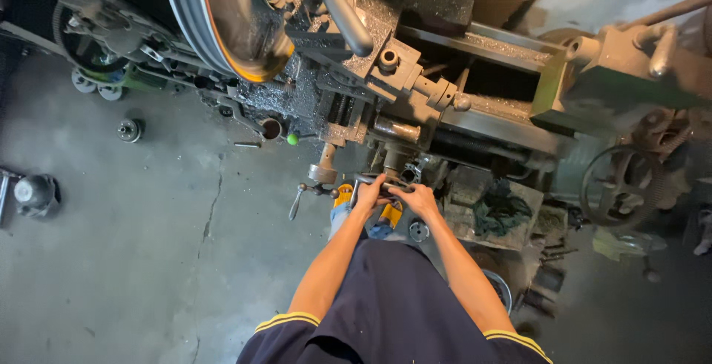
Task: The person operates a metal lathe, using both hands to turn the handwheels and levers to control the cutting tool's position against a rotating metal workpiece. The person adjusts the tool rest and makes fine movements to shape the metal part.
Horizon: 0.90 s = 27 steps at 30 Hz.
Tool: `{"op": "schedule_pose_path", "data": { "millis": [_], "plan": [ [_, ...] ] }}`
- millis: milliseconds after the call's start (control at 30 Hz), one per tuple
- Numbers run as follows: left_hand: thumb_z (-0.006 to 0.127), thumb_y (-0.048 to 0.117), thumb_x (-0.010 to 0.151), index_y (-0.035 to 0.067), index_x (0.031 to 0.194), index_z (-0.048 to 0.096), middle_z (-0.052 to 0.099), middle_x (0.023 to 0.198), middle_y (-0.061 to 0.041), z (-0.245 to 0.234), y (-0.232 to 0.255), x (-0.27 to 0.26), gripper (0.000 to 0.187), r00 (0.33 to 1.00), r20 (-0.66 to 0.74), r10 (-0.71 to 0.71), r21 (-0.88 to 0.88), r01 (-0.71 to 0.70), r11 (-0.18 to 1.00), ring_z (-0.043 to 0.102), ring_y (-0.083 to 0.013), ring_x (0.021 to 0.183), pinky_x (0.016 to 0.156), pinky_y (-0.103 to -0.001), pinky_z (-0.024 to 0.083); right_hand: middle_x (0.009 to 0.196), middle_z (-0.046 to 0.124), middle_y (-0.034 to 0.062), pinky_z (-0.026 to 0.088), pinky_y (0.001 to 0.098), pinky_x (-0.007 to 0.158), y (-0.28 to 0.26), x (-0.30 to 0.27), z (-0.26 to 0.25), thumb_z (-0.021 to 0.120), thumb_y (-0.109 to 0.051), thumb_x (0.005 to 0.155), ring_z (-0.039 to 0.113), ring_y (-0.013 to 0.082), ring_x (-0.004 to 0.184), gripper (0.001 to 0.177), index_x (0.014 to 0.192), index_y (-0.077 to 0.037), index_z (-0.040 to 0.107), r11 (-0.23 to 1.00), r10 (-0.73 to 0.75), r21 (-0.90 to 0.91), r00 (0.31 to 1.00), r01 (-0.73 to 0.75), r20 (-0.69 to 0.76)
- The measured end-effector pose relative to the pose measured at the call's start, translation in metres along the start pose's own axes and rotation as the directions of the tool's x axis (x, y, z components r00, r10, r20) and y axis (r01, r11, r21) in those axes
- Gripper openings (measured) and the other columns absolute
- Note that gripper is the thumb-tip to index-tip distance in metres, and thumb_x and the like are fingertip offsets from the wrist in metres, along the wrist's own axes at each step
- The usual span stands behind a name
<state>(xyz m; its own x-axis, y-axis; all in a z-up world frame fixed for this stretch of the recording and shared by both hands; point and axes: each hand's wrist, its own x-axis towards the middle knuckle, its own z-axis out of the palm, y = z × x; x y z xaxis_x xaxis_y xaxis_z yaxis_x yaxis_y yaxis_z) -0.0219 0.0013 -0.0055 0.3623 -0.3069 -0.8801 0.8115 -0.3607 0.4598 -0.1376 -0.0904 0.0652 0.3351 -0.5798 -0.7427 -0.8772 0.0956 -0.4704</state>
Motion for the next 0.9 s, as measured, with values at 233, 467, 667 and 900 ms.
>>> {"op": "schedule_pose_path", "data": {
  "millis": [233,467,667,900],
  "plan": [
    [0.083,0.034,0.079,-0.018,0.132,0.036,0.047,0.127,-0.038,0.008,-0.002,-0.001,0.088,0.997,-0.047,0.055,0.186,-0.046,0.981,0.063,-0.0492,0.096,0.062,-0.051,0.061,0.102,0.07,0.0231,0.054,0.0413,0.086,0.026,0.037,0.019,0.072,-0.073,0.067,0.065,0.0367,0.105,0.072,0.091,-0.005,0.074,1.0,-0.026,0.002,1.0,0.026,-0.015],
    [0.084,0.033,0.072,-0.02,0.127,0.043,0.052,0.124,-0.035,0.015,0.007,-0.008,0.087,0.991,-0.105,0.082,0.336,-0.042,0.941,0.065,-0.0432,0.096,0.058,-0.045,0.061,0.105,0.069,0.0252,0.054,0.0448,0.087,-0.007,0.004,0.013,0.069,-0.076,0.067,0.064,0.0399,0.108,0.078,0.097,-0.003,0.074,0.999,0.004,-0.046,1.0,-0.005,-0.009],
    [0.079,0.033,0.067,-0.014,0.109,0.06,0.066,0.102,-0.026,0.008,-0.01,0.031,0.065,0.983,-0.153,0.104,0.402,-0.035,0.915,0.07,-0.0342,0.074,0.055,-0.041,0.061,0.11,0.067,0.0284,0.053,0.0462,0.091,-0.024,-0.003,0.008,0.065,-0.075,0.069,0.062,0.0424,0.111,0.082,0.1,0.0,0.073,0.995,0.001,-0.104,1.0,-0.001,-0.003],
    [0.075,0.034,0.068,-0.009,0.104,0.065,0.068,0.095,-0.023,-0.003,0.0,0.028,0.057,0.991,-0.098,0.091,0.444,-0.039,0.895,0.07,-0.0306,0.063,0.051,-0.039,0.058,0.11,0.068,0.028,0.053,0.0471,0.091,-0.042,-0.015,0.007,0.062,-0.072,0.071,0.062,0.0434,0.111,0.08,0.101,0.002,0.073,0.986,0.012,-0.164,1.0,-0.013,-0.01]
  ]
}}
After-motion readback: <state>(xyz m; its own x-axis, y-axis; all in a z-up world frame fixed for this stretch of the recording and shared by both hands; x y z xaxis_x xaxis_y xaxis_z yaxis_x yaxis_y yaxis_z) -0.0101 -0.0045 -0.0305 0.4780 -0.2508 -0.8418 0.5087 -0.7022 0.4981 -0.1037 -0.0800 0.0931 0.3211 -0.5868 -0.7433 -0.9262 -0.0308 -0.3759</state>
